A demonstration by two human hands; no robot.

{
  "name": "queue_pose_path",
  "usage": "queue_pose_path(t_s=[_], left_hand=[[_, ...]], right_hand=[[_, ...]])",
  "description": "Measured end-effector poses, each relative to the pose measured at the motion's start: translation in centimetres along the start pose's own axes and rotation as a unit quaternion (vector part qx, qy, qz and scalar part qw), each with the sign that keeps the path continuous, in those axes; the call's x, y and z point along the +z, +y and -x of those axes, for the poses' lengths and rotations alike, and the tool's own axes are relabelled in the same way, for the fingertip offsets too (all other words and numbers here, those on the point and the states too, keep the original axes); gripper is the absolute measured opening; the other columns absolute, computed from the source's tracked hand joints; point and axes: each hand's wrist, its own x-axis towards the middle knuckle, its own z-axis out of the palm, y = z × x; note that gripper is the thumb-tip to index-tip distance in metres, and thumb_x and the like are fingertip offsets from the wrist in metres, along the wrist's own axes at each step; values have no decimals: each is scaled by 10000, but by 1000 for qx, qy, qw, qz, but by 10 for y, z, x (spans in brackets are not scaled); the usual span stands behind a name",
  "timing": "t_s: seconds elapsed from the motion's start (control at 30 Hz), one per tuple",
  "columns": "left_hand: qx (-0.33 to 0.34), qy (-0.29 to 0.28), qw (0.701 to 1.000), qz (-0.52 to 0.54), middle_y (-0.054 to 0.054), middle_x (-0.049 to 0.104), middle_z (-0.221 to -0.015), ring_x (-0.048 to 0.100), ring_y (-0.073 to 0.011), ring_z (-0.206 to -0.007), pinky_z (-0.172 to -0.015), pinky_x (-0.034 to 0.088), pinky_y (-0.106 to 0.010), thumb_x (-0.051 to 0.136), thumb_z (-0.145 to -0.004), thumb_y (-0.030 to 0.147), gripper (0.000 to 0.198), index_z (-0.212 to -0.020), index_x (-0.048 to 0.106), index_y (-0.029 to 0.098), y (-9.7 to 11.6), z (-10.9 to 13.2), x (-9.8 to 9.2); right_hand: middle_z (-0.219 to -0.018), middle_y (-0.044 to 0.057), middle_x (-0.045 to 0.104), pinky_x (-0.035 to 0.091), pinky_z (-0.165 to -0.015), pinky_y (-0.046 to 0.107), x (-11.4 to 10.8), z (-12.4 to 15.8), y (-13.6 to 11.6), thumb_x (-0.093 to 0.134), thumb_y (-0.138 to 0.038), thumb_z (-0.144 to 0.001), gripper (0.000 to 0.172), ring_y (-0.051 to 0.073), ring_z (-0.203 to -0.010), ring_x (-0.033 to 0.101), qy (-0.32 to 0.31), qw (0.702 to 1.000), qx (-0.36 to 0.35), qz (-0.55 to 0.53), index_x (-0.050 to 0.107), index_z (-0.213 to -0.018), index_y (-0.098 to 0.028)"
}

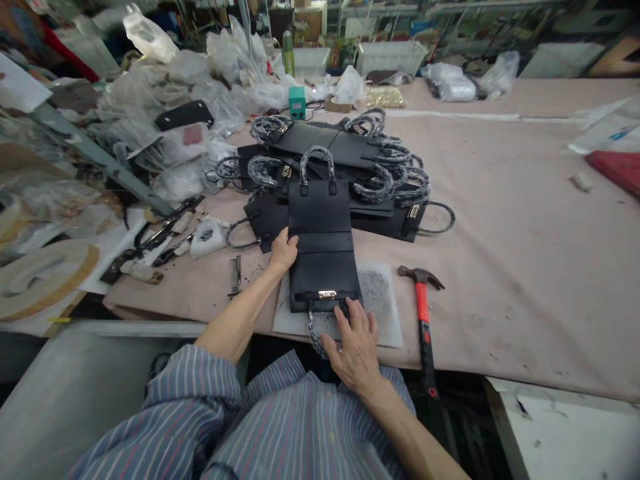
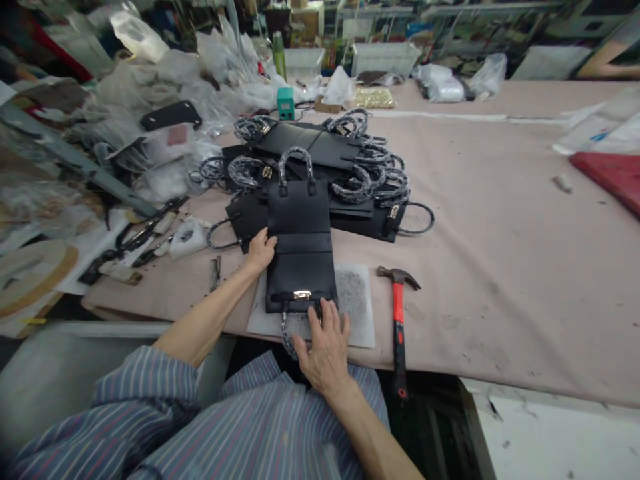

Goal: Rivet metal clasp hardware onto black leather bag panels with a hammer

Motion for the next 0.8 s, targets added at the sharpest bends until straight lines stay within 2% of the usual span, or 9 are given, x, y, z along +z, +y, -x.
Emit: queue_pose_path(t_s=[0.07, 0.2, 0.3, 0.37, 0.43, 0.5, 0.6, 0.7, 0.8], left_hand=[[-4, -16, 1000, -20, -148, 719, -1242, 648, -310, -1202, -1117, 454, -460, 571, -909, 213, 431, -1328, 611, 118, 0, 2, 0], [3, -42, 999, -16, -158, 681, -1325, 630, -300, -1250, -1122, 458, -430, 591, -908, 195, 499, -1398, 562, 109, 6, 12, -3], [-5, -38, 999, -18, -170, 685, -1315, 672, -271, -1177, -1063, 502, -388, 613, -902, 176, 515, -1408, 561, 97, 11, 23, -17], [2, -18, 999, -37, -142, 725, -1237, 705, -235, -1087, -1000, 529, -342, 603, -916, 186, 427, -1338, 628, 123, 8, 30, -40], [-7, 19, 994, -103, -112, 754, -1160, 712, -220, -1051, -958, 529, -314, 576, -936, 209, 305, -1207, 707, 163, 1, 38, -76], [-62, 42, 974, -214, -104, 764, -1121, 702, -230, -1068, -933, 516, -312, 545, -952, 248, 247, -1093, 738, 187, -9, 46, -116], [-161, -16, 933, -321, -117, 772, -969, 712, -254, -978, -822, 512, -308, 604, -913, 359, 235, -913, 744, 171, -29, 59, -164], [-198, -82, 922, -323, -94, 742, -760, 711, -257, -805, -688, 498, -293, 766, -752, 493, 331, -752, 714, 166, -46, 71, -178], [-225, -118, 916, -311, -63, 720, -711, 706, -247, -769, -660, 494, -285, 829, -645, 525, 386, -747, 695, 178, -53, 76, -171]], right_hand=[[-1542, 224, 436, 271, -1158, 608, 2, 1, -4, 552, -445, -962, 543, 384, -1439, 373, -10, 1000, -25, -1, 500, -1405, -135], [-1497, 225, 478, 310, -1128, 606, 4, 2, -11, 531, -472, -972, 528, 391, -1397, 413, 16, 999, -34, -7, 522, -1380, -136], [-1479, 236, 488, 352, -1091, 604, 7, 2, -13, 496, -485, -986, 518, 403, -1366, 439, 40, 999, -34, -6, 545, -1354, -123], [-1464, 236, 504, 369, -1075, 607, 11, 2, -12, 473, -494, -994, 516, 409, -1347, 458, 51, 998, -33, -4, 557, -1343, -123], [-1449, 231, 521, 380, -1069, 604, 14, 2, -11, 458, -500, -1000, 509, 410, -1332, 475, 61, 998, -34, -4, 569, -1328, -128], [-1438, 231, 532, 387, -1069, 601, 16, 2, -10, 452, -501, -1003, 507, 411, -1325, 484, 70, 997, -37, -4, 577, -1318, -125], [-1422, 238, 543, 395, -1066, 604, 16, 2, -11, 435, -500, -1010, 512, 414, -1315, 497, 78, 996, -39, -1, 582, -1307, -110], [-1418, 239, 546, 409, -1055, 599, 16, 2, -11, 428, -505, -1012, 513, 414, -1303, 509, 79, 996, -38, 0, 590, -1294, -108], [-1419, 241, 544, 418, -1044, 594, 15, 1, -10, 428, -492, -1013, 504, 415, -1306, 505, 75, 996, -41, 0, 594, -1292, -107]])
